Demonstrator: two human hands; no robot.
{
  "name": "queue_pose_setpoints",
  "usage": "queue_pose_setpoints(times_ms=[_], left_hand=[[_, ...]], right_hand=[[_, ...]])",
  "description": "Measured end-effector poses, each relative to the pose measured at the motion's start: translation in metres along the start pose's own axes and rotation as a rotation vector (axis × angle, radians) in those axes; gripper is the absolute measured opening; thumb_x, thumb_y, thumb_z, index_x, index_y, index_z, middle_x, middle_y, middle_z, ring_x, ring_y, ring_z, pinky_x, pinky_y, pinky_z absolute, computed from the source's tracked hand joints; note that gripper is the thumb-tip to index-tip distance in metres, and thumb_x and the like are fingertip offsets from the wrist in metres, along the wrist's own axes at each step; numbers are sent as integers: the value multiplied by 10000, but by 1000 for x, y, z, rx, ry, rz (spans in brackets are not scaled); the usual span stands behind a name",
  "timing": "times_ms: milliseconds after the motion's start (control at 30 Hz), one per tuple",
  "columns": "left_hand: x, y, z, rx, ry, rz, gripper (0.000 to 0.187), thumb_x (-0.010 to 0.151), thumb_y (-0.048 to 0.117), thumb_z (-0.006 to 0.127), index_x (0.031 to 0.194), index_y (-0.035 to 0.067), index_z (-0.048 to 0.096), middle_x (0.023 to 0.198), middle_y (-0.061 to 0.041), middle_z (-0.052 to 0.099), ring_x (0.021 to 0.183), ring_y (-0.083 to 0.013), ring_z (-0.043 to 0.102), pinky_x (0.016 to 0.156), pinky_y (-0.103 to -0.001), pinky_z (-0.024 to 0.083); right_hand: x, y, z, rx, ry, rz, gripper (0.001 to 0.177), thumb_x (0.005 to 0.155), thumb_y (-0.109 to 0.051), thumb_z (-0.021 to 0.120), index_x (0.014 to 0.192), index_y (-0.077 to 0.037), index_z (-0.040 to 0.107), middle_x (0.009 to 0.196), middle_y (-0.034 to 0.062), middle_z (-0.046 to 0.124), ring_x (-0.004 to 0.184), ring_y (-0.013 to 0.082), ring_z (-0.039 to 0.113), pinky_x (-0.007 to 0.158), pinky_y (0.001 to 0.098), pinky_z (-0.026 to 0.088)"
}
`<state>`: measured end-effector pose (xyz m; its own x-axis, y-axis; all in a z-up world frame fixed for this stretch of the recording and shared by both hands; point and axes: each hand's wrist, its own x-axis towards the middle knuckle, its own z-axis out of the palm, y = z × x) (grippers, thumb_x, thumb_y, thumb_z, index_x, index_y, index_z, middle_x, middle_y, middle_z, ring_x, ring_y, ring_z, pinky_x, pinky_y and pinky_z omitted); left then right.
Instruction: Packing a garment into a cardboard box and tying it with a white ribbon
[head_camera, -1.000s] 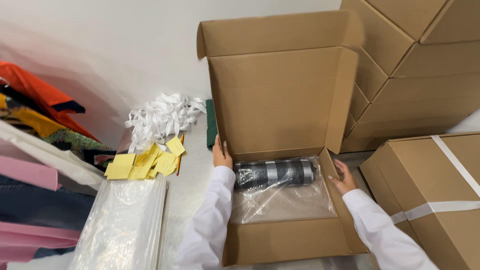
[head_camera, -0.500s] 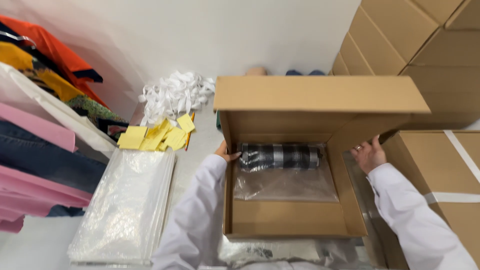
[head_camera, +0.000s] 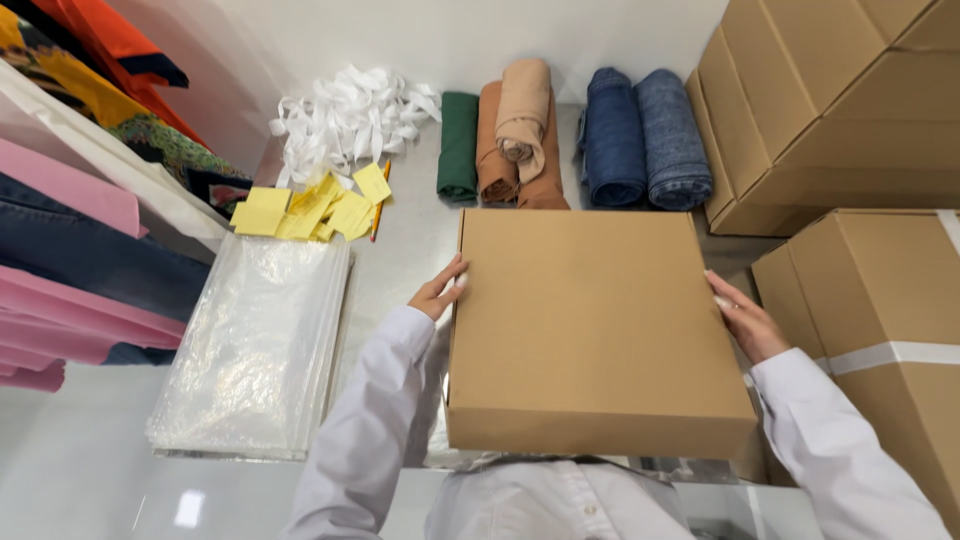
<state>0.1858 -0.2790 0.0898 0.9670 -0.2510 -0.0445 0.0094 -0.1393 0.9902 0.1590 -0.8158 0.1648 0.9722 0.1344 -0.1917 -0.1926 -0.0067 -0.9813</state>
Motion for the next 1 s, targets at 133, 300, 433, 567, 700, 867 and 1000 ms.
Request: queue_pose_setpoints(times_ms=[133, 300, 433, 567, 700, 867, 1000], left_hand=[[-56, 37, 51, -145, 67, -8, 551, 988, 175, 665, 1505, 131, 480, 1721, -33, 45, 1543, -365, 134, 1246, -502, 252], [-103, 39, 75, -327, 225, 4, 552, 965, 164, 686, 1475, 67, 498, 1716, -75, 81, 1558, -295, 112, 1277, -427, 165], [-132, 43, 92, -396, 297, -7, 587, 927, 139, 729, 1464, 49, 511, 1694, -100, 194, 1548, -286, 170, 1264, -401, 208], [-151, 79, 101, -426, 331, -219, 726, 942, 239, 693, 1570, 165, 337, 1690, -100, 202, 1544, -302, 183, 1255, -443, 239], [-154, 91, 109, -390, 321, -583, 879, 950, 608, 548, 1637, 223, 157, 1670, -189, 187, 1528, -352, 236, 1239, -503, 275], [-154, 83, 117, -158, 354, -758, 950, 903, 788, 449, 1610, 174, 286, 1584, -212, 381, 1491, -371, 321, 1231, -494, 289], [-156, 58, 113, 184, 309, -869, 966, 903, 868, 292, 1529, 153, 461, 1408, -206, 604, 1390, -366, 491, 1191, -483, 371]], right_hand=[[-27, 42, 2, -164, -8, -144, 765, 818, 76, 563, 1546, -64, 375, 1714, 90, 151, 1554, 195, 115, 1255, 393, 117], [-67, 80, -2, -124, 118, -44, 757, 941, -8, 438, 1638, -185, 201, 1680, 57, 238, 1449, 189, 288, 1214, 422, 241], [-96, 76, 23, -70, 303, 160, 678, 973, -168, 467, 1605, -58, 249, 1635, 201, 259, 1472, 321, 273, 1224, 500, 214], [-96, 89, 20, 106, 402, 325, 614, 1009, -343, 511, 1579, -187, 346, 1571, 109, 380, 1395, 284, 401, 1170, 471, 305], [-100, 67, 32, 209, 443, 471, 553, 1009, -463, 563, 1521, -274, 476, 1494, 47, 503, 1312, 242, 523, 1099, 432, 413], [-117, -37, 110, -212, 426, 492, 692, 1051, -493, 434, 1564, -45, 316, 1635, 194, 263, 1515, 338, 214, 1261, 495, 141], [-104, 40, 38, -498, 372, 510, 806, 1078, -640, 372, 1549, 14, 374, 1609, 247, 311, 1508, 375, 229, 1262, 482, 127]])
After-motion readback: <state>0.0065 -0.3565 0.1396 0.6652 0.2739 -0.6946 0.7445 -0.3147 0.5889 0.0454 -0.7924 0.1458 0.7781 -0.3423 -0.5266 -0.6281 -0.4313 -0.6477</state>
